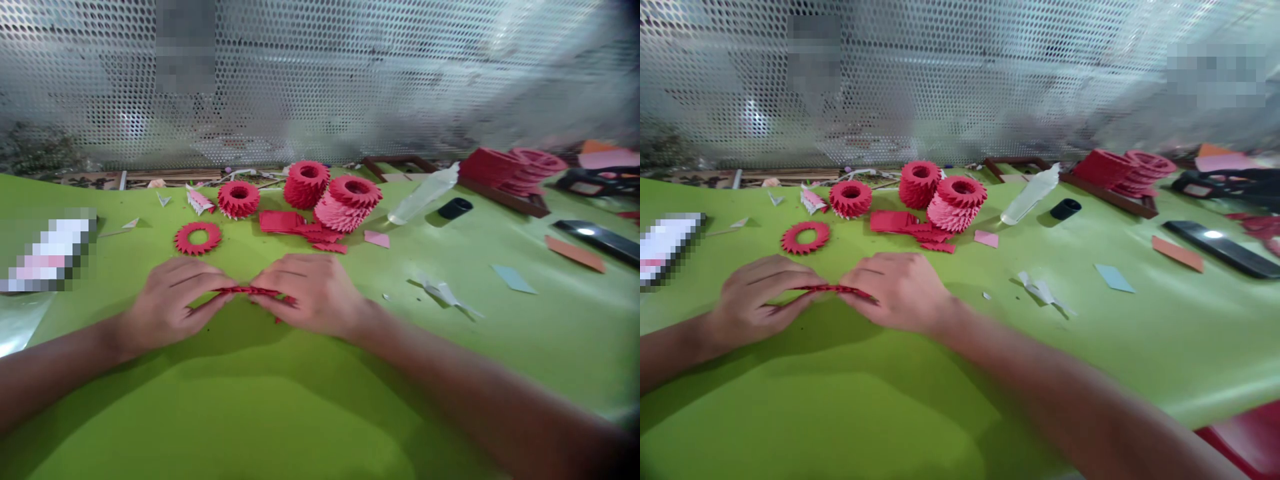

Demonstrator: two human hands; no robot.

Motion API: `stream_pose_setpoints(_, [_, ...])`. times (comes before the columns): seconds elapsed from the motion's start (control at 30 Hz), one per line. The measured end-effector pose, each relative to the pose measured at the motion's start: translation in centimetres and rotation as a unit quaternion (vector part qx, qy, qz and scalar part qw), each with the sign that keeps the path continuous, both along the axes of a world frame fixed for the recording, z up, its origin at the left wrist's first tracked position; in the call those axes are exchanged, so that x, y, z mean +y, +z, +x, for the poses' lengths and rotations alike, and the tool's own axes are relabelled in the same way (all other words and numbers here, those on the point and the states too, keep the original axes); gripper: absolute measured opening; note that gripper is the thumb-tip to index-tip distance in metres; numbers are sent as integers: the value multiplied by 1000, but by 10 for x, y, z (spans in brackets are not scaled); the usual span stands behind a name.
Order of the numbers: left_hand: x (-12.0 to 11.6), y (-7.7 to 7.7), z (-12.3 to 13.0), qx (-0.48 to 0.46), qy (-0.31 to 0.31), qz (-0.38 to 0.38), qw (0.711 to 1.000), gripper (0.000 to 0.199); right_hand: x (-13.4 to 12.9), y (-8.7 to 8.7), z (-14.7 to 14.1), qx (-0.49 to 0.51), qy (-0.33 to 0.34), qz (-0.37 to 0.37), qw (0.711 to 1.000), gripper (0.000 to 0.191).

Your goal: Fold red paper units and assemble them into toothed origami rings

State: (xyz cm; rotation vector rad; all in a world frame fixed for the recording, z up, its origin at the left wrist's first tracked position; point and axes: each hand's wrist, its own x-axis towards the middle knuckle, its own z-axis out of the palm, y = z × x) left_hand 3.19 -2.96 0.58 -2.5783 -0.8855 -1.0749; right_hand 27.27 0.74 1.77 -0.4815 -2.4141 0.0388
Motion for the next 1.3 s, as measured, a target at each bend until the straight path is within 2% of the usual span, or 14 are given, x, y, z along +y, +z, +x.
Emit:
stream_pose_setpoints(0.13, [0, -4, 0, -11, 8, -10, 1000, 16, 0, -1, -1, 15, -5, -50, 999, 14])
stream_pose_setpoints(0.23, [0, -5, 0, -31, 21, -14, 999, 31, 1, -1, 1, 18, -3, -37, 999, 14])
stream_pose_setpoints(0.37, [-2, -5, 0, -48, 28, -14, 998, 37, 0, 1, 1, 21, 2, -28, 999, 15])
stream_pose_setpoints(0.47, [-2, -5, 2, -23, 21, 10, 999, 42, -5, 1, -5, 32, -22, -142, 989, 13])
stream_pose_setpoints(0.57, [-2, -8, 4, 29, 3, 13, 999, 45, -11, 1, -13, 21, -57, -281, 958, 17])
stream_pose_setpoints(0.67, [-2, -11, 4, 40, -14, -44, 998, 36, -10, 3, -14, -5, -50, -336, 941, 27])
stream_pose_setpoints(0.77, [-2, -9, 3, -33, 4, -162, 986, 27, 1, 14, -2, -20, -41, -352, 935, 33])
stream_pose_setpoints(0.8, [-2, -8, 3, -72, 23, -221, 972, 27, 5, 19, 4, -15, -49, -336, 941, 33])
stream_pose_setpoints(0.87, [-2, -7, 2, -165, 52, -347, 922, 34, 12, 32, 17, -47, -67, -267, 960, 31])
stream_pose_setpoints(0.93, [0, -7, 1, -257, 37, -438, 861, 41, 13, 43, 26, -100, -76, -202, 971, 21])
stream_pose_setpoints(1.03, [3, -7, 0, -338, -12, -517, 787, 39, 7, 53, 31, -203, -47, -189, 960, 17])
stream_pose_setpoints(1.2, [4, -1, 1, -393, -49, -628, 670, 28, 6, 44, 27, -271, -21, -203, 941, 21])
stream_pose_setpoints(1.3, [3, 1, 2, -366, -66, -665, 648, 38, 12, 34, 25, -278, -4, -218, 936, 15])
